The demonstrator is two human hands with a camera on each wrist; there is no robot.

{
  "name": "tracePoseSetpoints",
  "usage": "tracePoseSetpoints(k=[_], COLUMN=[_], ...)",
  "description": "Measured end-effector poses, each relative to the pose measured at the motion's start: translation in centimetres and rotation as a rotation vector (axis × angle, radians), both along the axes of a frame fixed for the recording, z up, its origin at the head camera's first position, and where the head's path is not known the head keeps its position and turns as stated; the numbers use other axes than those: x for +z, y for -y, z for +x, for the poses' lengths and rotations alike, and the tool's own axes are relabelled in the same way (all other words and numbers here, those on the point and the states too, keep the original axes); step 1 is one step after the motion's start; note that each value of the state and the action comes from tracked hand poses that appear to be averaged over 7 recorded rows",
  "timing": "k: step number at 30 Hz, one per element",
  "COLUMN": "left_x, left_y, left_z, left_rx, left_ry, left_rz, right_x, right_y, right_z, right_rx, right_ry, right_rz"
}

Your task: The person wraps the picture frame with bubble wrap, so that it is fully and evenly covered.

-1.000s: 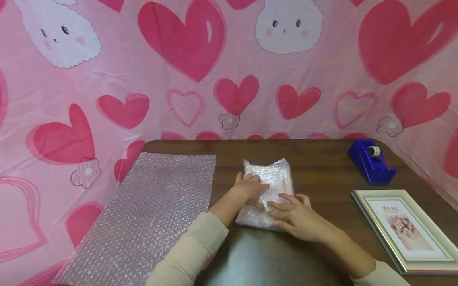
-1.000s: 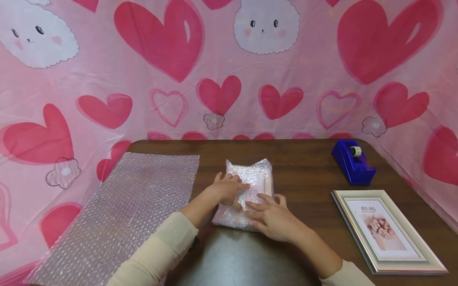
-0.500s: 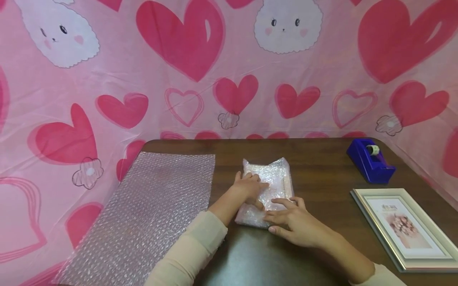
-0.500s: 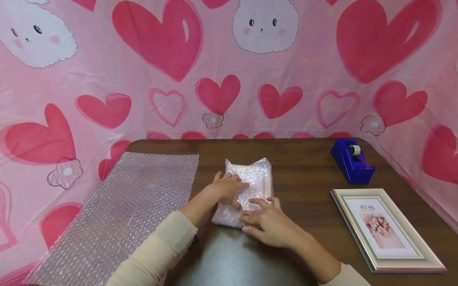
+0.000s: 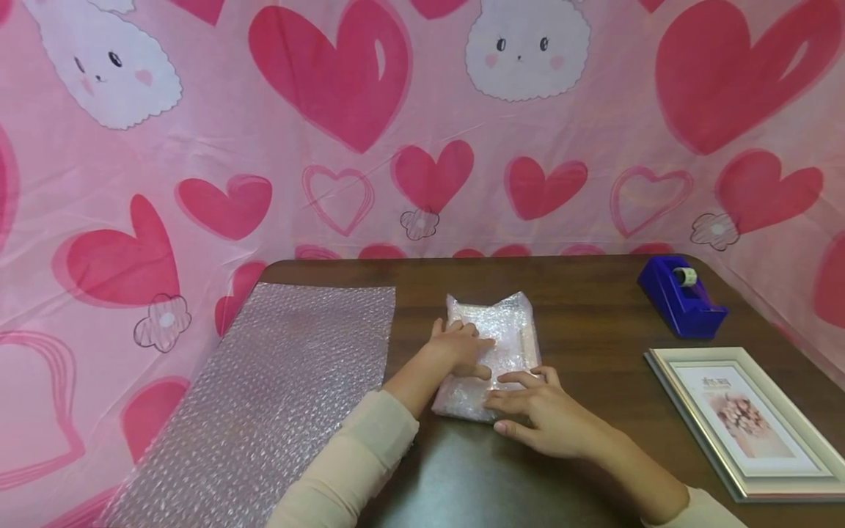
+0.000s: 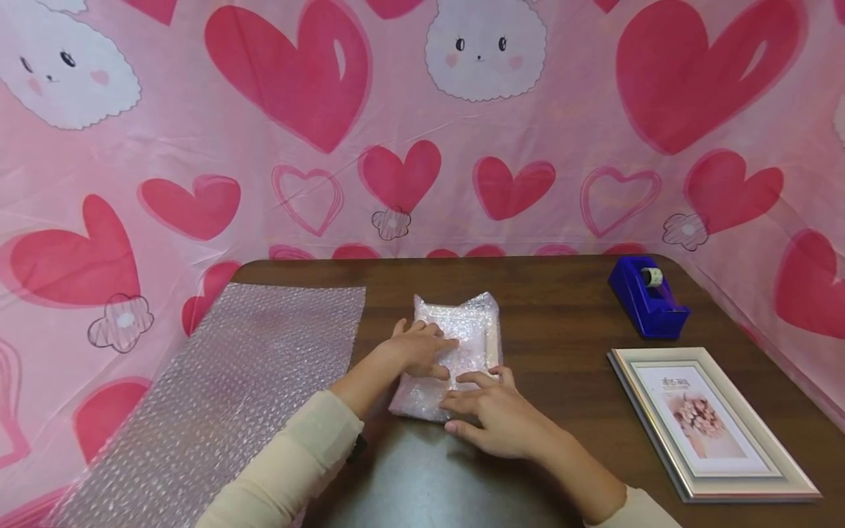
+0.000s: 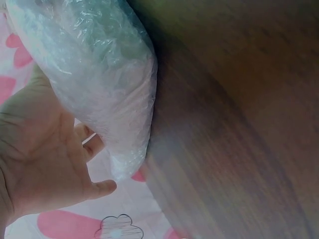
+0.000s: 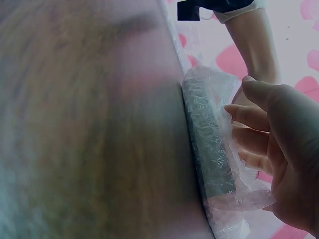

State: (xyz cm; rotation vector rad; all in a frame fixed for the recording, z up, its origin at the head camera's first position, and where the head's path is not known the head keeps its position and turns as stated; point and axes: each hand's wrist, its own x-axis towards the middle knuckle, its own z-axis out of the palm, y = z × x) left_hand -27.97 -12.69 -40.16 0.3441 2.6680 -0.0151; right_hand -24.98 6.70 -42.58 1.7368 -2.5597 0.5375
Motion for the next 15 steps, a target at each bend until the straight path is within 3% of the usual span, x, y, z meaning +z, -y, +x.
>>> tracePoseSetpoints(k=[15], left_x=[-0.54], left_y=[-0.24], left_z=[0.29], left_rx=[-0.017], left_ry=[-0.041], left_rz=[-0.064], right_x=[-0.23], right_y=[-0.09], right_z=[0.25], right_rx=[-0.015], right_ry=[0.028], right_rz=[0.000])
